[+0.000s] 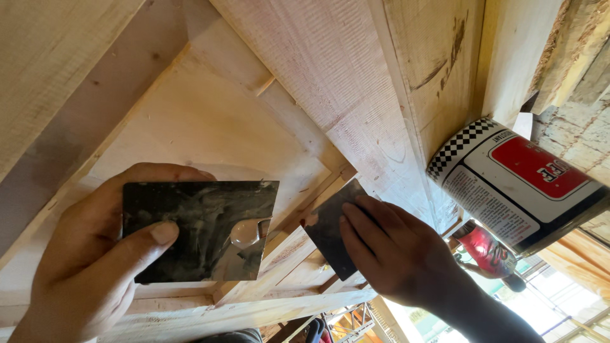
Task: The person applies wood filler to a paneled wooden door resting on sawhorses. They scoop filler from a can with a spreader, press it into gaps and seams on the door frame, and move along the door treating multiple joints, at one point repositioning the can on the door.
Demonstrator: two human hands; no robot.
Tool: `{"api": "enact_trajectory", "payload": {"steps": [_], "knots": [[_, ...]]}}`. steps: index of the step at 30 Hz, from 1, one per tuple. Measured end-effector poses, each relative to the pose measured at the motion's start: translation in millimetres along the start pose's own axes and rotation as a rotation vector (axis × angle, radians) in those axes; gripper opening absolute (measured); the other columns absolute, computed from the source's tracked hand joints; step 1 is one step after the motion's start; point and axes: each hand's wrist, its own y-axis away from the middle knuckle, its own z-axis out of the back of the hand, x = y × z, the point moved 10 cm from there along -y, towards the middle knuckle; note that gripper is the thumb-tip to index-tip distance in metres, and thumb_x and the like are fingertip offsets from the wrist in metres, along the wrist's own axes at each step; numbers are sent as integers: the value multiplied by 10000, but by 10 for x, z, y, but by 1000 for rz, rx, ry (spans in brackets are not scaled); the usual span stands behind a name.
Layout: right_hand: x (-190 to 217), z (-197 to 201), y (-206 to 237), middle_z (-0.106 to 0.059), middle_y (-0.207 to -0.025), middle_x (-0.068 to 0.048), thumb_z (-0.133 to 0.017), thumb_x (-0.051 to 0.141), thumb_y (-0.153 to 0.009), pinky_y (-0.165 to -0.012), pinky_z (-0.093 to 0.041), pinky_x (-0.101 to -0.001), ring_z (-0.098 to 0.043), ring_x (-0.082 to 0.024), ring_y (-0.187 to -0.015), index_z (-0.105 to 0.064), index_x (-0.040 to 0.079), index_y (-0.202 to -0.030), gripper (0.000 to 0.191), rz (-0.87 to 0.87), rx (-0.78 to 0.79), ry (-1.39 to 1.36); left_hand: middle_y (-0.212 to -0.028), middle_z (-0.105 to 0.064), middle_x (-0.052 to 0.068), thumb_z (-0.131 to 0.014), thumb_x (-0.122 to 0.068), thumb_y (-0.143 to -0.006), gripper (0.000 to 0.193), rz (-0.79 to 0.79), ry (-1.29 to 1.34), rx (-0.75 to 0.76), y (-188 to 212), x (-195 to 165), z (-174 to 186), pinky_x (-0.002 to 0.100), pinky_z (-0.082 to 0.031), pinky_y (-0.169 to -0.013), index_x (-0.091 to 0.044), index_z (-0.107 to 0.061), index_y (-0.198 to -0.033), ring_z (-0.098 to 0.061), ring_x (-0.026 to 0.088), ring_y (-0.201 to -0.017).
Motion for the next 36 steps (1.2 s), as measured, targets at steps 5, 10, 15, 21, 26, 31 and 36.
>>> {"api": "enact_trajectory", "payload": {"steps": [5, 10, 15, 21, 26, 31, 36], "knots": [[-33, -80, -53, -706, -1166, -195, -683, 116, -691, -936, -586, -411, -665, -343, -1152, -716, -57, -1062, 410, 38, 9, 54, -1224, -697, 215, -511, 36, -908, 454, 39, -5, -27, 19, 30, 19, 412, -568, -973, 91, -581, -1354, -687, 249, -1161], [-93, -135, -96, -694, -1185, -184, -690, 109, -738, -963, -570, -405, -649, -330, -1168, -714, -40, -1084, 377, 40, 15, 90, -1198, -711, 215, -521, 22, -928, 427, 68, 2, -7, 19, 60, 26, 403, -565, -946, 73, -558, -1351, -694, 250, -1130], [-143, -223, -36, -683, -1179, -197, -685, 113, -739, -970, -567, -415, -650, -338, -1166, -706, -49, -1082, 381, 54, 27, 56, -1180, -712, 224, -533, 11, -933, 423, 129, 70, -8, 28, 121, 43, 442, -608, -884, 61, -543, -1353, -726, 273, -1089], [-149, -230, -87, -682, -1167, -204, -681, 113, -719, -973, -562, -417, -649, -348, -1163, -701, -59, -1076, 397, 53, 55, 50, -1185, -691, 224, -542, 11, -948, 423, 118, 85, 16, 16, 127, 46, 457, -642, -842, 68, -548, -1367, -730, 285, -1053], [-128, -314, 51, -675, -1099, -222, -707, 116, -706, -929, -559, -432, -637, -350, -1082, -695, -80, -1029, 378, 42, 256, -49, -1253, -676, 192, -546, 5, -919, 417, -58, -18, 5, 22, 65, 128, 369, -518, -1009, 101, -554, -1324, -659, 216, -1146], [-64, 239, 705, -702, -1106, -223, -675, 106, -635, -893, -592, -431, -702, -385, -1049, -686, -69, -1085, 482, -273, -251, -194, -1213, -677, 164, -562, -23, -977, 392, -238, 22, -133, 127, 118, 58, 365, -562, -991, 74, -553, -1357, -672, 225, -1102], [633, -812, 1974, -746, -944, -214, -600, -43, -900, -733, -548, -382, -657, -260, -745, -759, -91, -1255, 392, -1623, -1172, -875, -1075, -690, 104, -527, 10, -881, 461, 27, 173, -314, 78, 981, -503, 304, -548, -594, -15, -581, -1338, -661, 186, -823]]}}
